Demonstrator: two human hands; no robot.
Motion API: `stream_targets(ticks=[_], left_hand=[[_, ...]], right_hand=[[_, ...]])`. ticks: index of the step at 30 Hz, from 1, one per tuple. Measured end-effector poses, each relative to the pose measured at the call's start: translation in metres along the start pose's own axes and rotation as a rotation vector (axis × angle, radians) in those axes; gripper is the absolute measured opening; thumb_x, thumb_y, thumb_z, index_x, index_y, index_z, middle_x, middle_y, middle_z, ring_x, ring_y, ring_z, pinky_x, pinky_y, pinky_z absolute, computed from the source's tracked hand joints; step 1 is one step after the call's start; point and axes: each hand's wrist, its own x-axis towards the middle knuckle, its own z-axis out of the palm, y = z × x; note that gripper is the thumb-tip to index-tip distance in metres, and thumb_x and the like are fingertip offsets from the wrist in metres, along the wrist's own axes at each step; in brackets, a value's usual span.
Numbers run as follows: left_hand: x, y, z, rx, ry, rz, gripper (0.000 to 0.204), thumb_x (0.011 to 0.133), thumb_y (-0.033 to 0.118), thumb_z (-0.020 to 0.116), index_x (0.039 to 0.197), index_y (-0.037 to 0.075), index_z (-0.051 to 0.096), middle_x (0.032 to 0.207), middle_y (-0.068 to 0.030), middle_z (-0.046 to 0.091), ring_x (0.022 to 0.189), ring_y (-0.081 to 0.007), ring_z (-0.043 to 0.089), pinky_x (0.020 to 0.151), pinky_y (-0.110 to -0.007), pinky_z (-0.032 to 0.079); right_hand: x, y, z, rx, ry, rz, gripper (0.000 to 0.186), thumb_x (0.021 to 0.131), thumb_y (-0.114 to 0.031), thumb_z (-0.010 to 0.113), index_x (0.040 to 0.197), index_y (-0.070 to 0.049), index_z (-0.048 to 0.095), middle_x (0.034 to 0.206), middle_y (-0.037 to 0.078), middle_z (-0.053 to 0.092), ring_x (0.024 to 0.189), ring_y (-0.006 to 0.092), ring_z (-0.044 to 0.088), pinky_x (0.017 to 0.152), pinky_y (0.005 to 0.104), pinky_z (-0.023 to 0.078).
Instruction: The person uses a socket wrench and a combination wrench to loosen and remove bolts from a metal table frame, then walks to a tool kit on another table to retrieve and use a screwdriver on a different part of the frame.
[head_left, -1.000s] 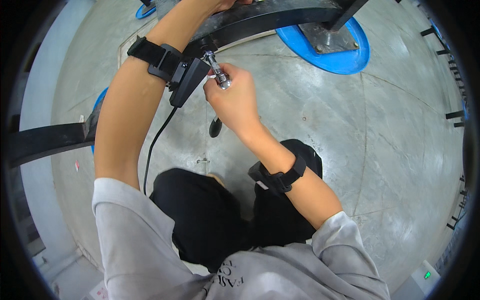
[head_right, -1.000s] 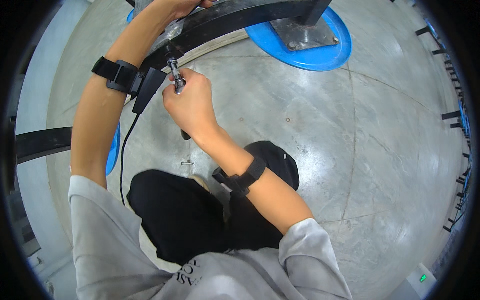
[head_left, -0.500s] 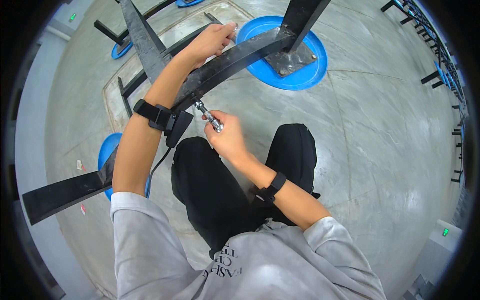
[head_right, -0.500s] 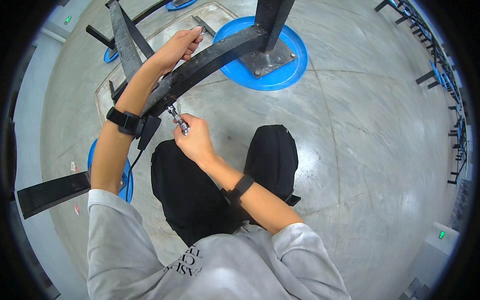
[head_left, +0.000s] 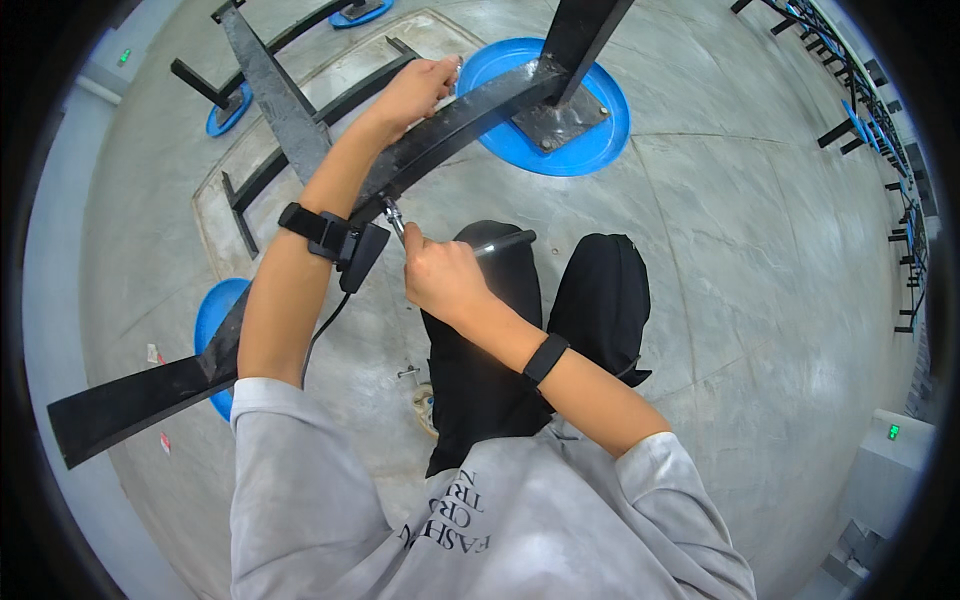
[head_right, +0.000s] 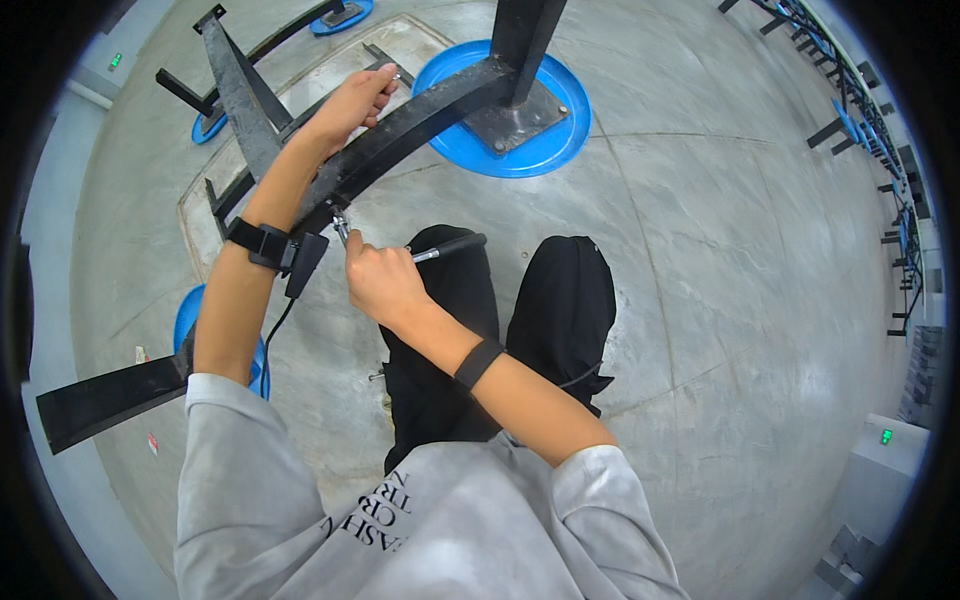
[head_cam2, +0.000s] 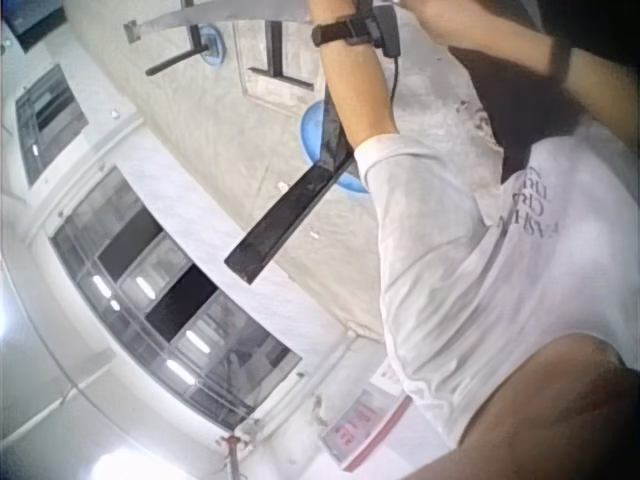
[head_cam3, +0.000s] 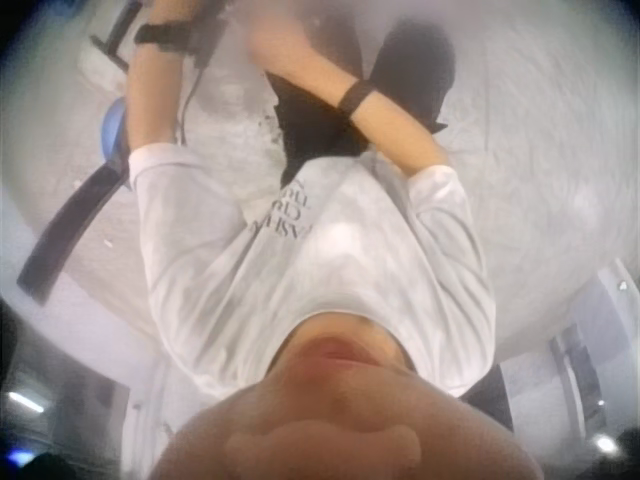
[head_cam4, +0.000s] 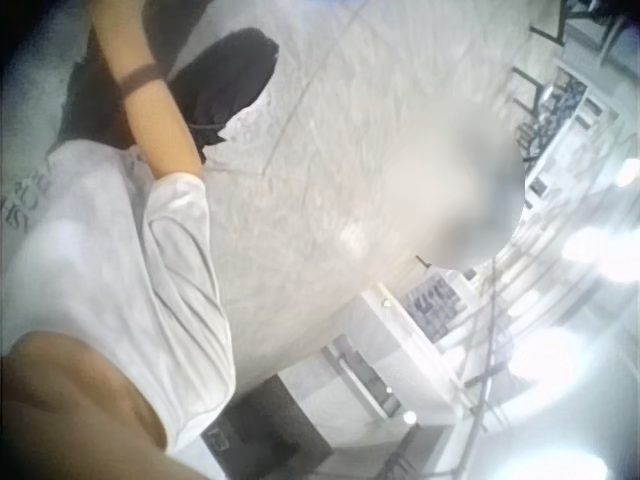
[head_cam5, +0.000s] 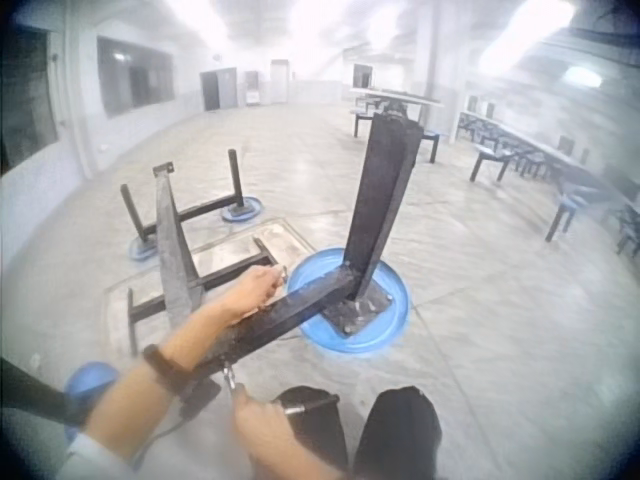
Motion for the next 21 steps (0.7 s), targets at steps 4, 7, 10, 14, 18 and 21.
stream_targets(ticks=[4, 7, 10, 14, 18, 21], left_hand=[[0.001, -0.003, -0.001, 0.020, 0.006, 0.020, 0.041, 0.100, 0.050, 0.048, 0.084, 0.012, 0.054, 0.068, 0.0104, 0.033, 0.060, -0.0039, 0.027, 0.054, -0.022, 0.026], [0.001, -0.005, 0.000, 0.025, 0.030, 0.030, 0.041, 0.100, 0.050, 0.048, 0.084, 0.013, 0.054, 0.068, 0.0103, 0.033, 0.060, -0.0040, 0.027, 0.055, -0.022, 0.026], [0.000, -0.007, 0.000, 0.021, 0.052, 0.041, 0.041, 0.100, 0.050, 0.048, 0.083, 0.013, 0.054, 0.068, 0.0102, 0.032, 0.061, -0.0040, 0.027, 0.055, -0.022, 0.026], [0.002, -0.010, -0.004, 0.014, 0.013, 0.046, 0.042, 0.100, 0.049, 0.047, 0.082, 0.013, 0.053, 0.067, 0.0102, 0.031, 0.059, -0.0041, 0.026, 0.055, -0.022, 0.026], [0.002, -0.008, -0.007, 0.031, -0.026, 0.066, 0.042, 0.101, 0.048, 0.046, 0.080, 0.013, 0.052, 0.066, 0.0101, 0.031, 0.059, -0.0047, 0.026, 0.055, -0.022, 0.027], [0.000, -0.007, -0.003, 0.042, 0.017, 0.113, 0.042, 0.101, 0.048, 0.046, 0.080, 0.013, 0.052, 0.067, 0.0100, 0.031, 0.059, -0.0046, 0.026, 0.054, -0.022, 0.027]], right_hand=[[-0.003, 0.001, 0.002, 0.223, 0.112, 0.064, 0.028, 0.075, -0.003, 0.062, 0.101, 0.004, 0.056, 0.066, 0.024, 0.062, 0.062, 0.0408, 0.064, 0.056, 0.0477, 0.050], [-0.004, 0.000, 0.003, 0.524, 0.108, 0.232, 0.038, 0.077, -0.007, 0.064, 0.113, 0.006, 0.059, 0.061, 0.019, 0.056, 0.054, 0.0290, 0.059, 0.055, 0.0397, 0.048], [-0.003, 0.005, 0.004, 0.911, 0.067, 0.359, 0.038, 0.081, -0.006, 0.061, 0.118, 0.005, 0.060, 0.061, 0.005, 0.051, 0.053, 0.0125, 0.048, 0.052, 0.0285, 0.040], [-0.005, 0.010, 0.006, 1.459, -0.038, 0.504, 0.031, 0.086, -0.001, 0.057, 0.115, 0.006, 0.061, 0.065, -0.003, 0.049, 0.054, 0.0054, 0.043, 0.050, 0.0230, 0.032], [-0.005, 0.005, 0.010, 1.634, -0.018, 0.544, 0.029, 0.085, -0.001, 0.056, 0.113, 0.006, 0.061, 0.064, -0.002, 0.049, 0.054, 0.0047, 0.043, 0.050, 0.0224, 0.031], [-0.004, -0.003, 0.010, 1.282, 0.017, 0.496, 0.028, 0.084, -0.002, 0.056, 0.111, 0.004, 0.063, 0.063, -0.003, 0.049, 0.054, 0.0052, 0.043, 0.050, 0.0231, 0.032]])
